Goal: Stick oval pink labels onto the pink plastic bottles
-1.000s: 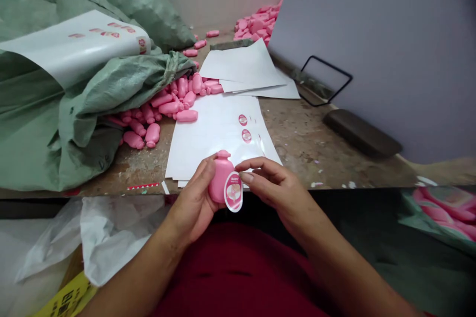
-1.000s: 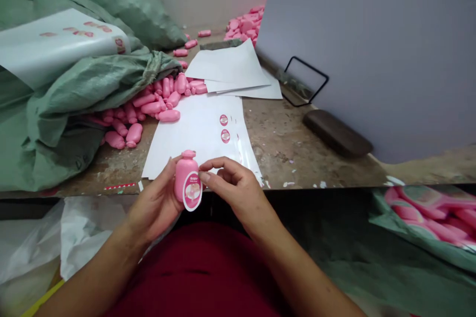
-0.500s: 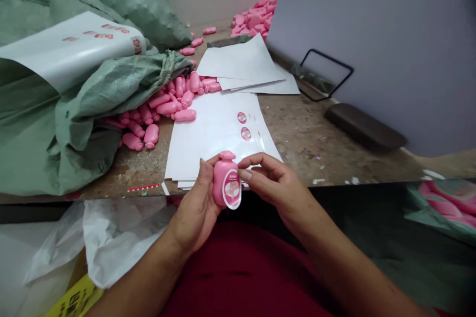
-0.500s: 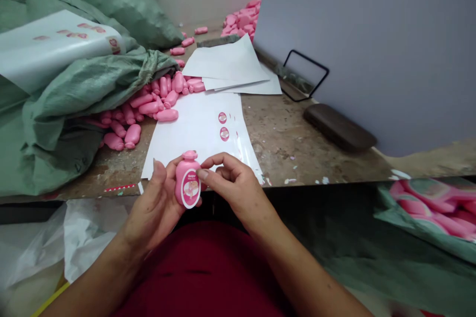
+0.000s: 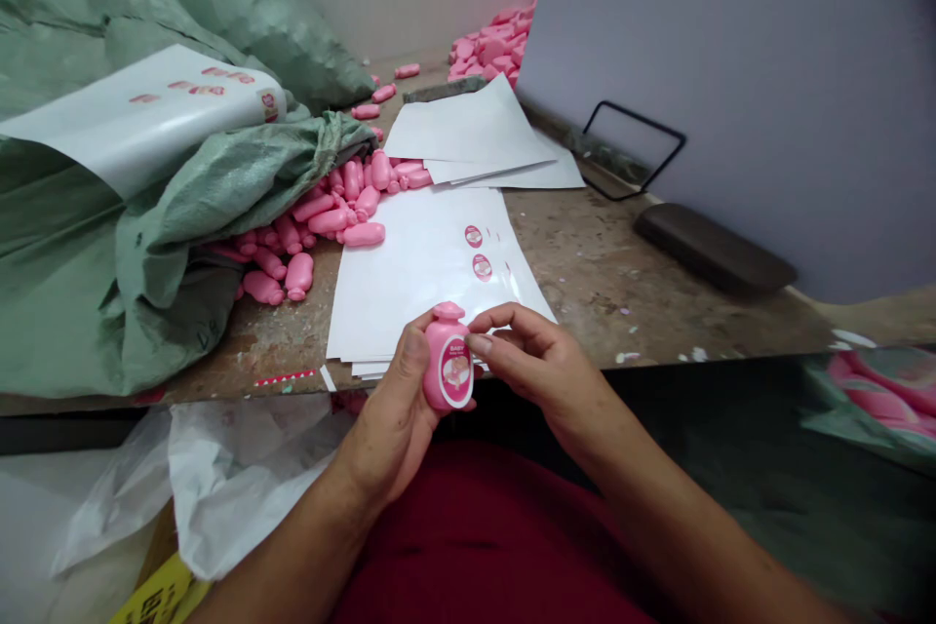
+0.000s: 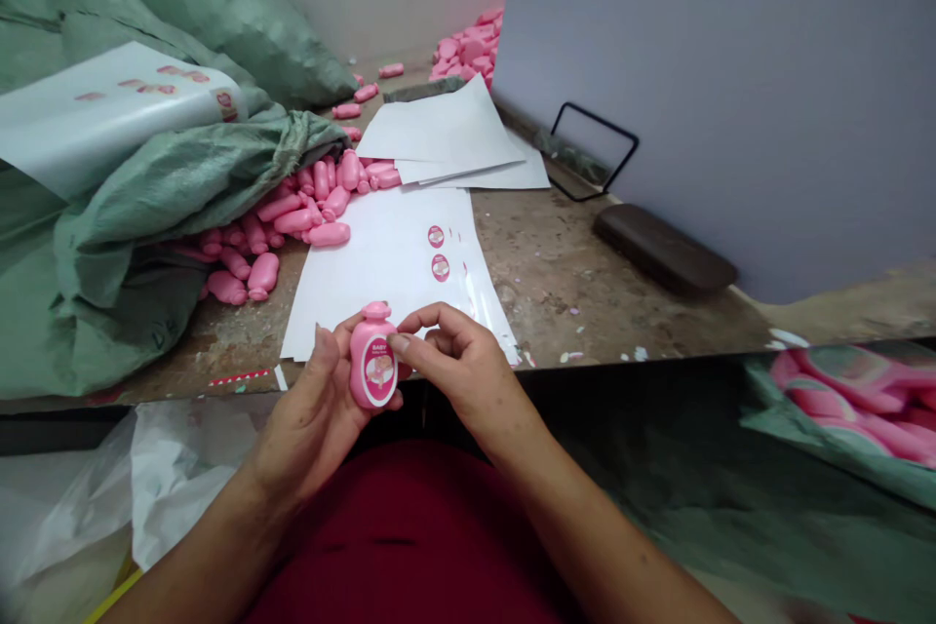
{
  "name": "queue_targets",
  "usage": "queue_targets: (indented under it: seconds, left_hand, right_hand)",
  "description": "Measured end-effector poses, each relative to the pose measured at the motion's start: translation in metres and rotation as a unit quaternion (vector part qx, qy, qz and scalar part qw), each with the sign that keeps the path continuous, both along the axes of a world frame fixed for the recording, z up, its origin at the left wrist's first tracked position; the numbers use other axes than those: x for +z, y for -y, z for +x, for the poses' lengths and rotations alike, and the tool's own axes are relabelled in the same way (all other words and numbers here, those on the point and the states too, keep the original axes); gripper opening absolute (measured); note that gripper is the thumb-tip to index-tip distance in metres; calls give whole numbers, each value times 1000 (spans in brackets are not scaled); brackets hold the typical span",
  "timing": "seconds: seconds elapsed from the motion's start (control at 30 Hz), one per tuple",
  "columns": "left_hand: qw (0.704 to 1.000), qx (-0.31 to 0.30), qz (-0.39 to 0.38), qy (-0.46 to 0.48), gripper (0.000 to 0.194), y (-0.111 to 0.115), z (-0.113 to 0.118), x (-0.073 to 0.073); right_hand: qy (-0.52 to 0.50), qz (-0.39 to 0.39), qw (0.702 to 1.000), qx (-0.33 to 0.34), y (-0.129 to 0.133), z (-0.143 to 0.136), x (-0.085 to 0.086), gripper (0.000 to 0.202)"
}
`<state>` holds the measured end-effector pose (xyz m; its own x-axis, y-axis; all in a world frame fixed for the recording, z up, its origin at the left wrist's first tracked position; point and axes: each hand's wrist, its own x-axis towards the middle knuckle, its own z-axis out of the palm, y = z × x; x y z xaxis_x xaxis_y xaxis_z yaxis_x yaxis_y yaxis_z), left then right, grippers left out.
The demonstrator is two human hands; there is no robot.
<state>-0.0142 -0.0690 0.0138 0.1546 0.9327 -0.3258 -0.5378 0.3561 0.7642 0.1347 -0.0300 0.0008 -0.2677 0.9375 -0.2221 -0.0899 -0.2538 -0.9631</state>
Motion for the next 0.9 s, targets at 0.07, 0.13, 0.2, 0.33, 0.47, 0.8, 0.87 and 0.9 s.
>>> queue_targets:
  seconds: [0.07,0.13,0.2,0.33,0.47,0.8,0.87,0.9]
  left_hand:
    - [1000,-2,-3,-15,49,0,0,0]
    - [1000,-3,-7,-25,46,-1,2,0]
    - [1000,-4,-13,-22,46,-2,3,1]
    - [999,-23,-46,5,43,-4,2,2]
    - [995,-52,-86,20,60,-3,-7,3]
    - [987,-72,-112,88,47,-12,-26,-5]
    - [993,-58,-99,33,48,-9,-43,-6]
    - [994,-51,-90,-20,49,-6,-56,-6]
  right_hand:
    - [12,20,1000,-9,1,-1,0,31]
    - [47,57,997,-26,3,-1,0,28]
    - [116,108,986,-55,4,0,-2,26]
    - [218,178,953,-109,4,8,-7,23]
    - [168,174,965,-100,1,14,-9,22]
    - [138,132,977,-95,-3,14,-9,23]
    - [151,129,975,-97,-6,16,-7,24]
    - [158,130,974,-101,-8,17,-6,24]
